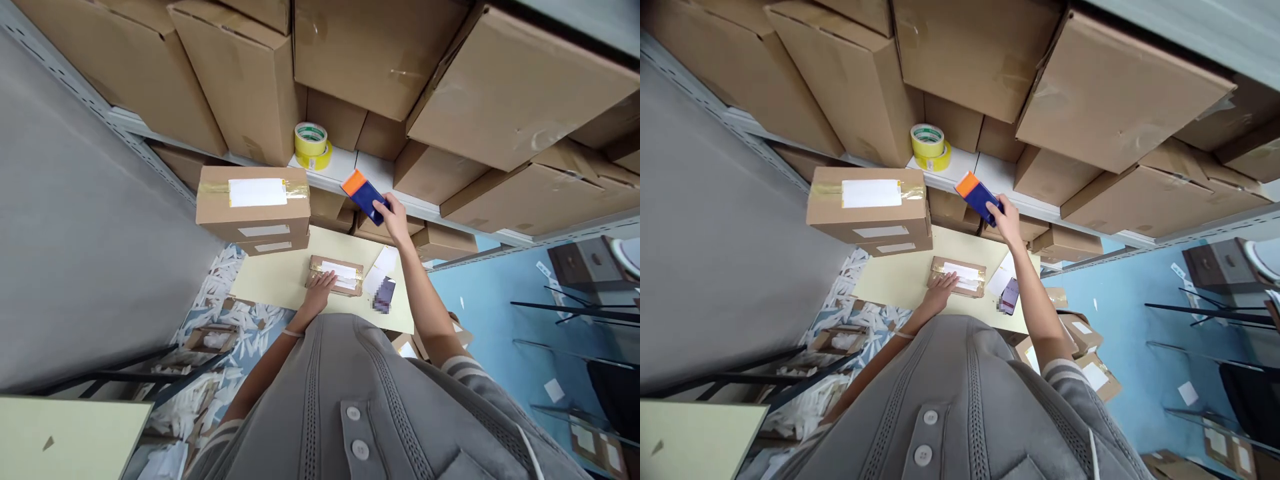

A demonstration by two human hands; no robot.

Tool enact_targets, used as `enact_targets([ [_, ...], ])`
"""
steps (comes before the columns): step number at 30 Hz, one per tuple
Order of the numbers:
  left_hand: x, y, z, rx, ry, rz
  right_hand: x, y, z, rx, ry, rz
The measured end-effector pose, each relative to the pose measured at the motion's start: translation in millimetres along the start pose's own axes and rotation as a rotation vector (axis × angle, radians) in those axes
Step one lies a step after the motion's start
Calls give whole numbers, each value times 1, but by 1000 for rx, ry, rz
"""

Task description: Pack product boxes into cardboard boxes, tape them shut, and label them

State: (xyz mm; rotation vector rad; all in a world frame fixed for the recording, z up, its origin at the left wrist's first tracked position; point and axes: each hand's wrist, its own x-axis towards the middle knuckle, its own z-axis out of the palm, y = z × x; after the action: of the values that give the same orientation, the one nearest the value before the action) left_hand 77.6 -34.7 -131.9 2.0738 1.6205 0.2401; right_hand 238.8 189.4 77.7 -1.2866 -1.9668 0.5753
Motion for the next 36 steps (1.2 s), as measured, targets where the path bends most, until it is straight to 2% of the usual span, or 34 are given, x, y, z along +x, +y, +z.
enact_targets([
  [2, 1, 1, 0, -21, 14, 3, -41, 17, 1, 106, 3, 186],
  [5, 1, 1, 1, -50, 33, 2, -103, 48, 14, 113, -43, 509],
  [7, -1, 2, 2, -64, 46, -5, -137, 64, 25, 73, -60, 597],
  [11, -3, 7, -1, -150, 82, -18, -173, 82, 40, 12, -22, 592],
  [14, 3, 15, -9, -355, 176, -76, -179, 86, 42, -34, 4, 572],
  [17, 16, 24, -15, -753, 270, -229, -181, 86, 42, -72, -4, 545],
  [20, 31, 32, -18, -1212, 185, -382, -181, 85, 43, -104, -19, 522],
  [22, 39, 34, -17, -1375, 116, -433, -181, 84, 44, -107, -27, 509],
  [31, 55, 27, -12, -1328, 196, -502, -176, 74, 44, -207, -112, 482],
  [36, 60, 17, -22, -1254, 288, -536, -173, 67, 45, -362, -142, 477],
])
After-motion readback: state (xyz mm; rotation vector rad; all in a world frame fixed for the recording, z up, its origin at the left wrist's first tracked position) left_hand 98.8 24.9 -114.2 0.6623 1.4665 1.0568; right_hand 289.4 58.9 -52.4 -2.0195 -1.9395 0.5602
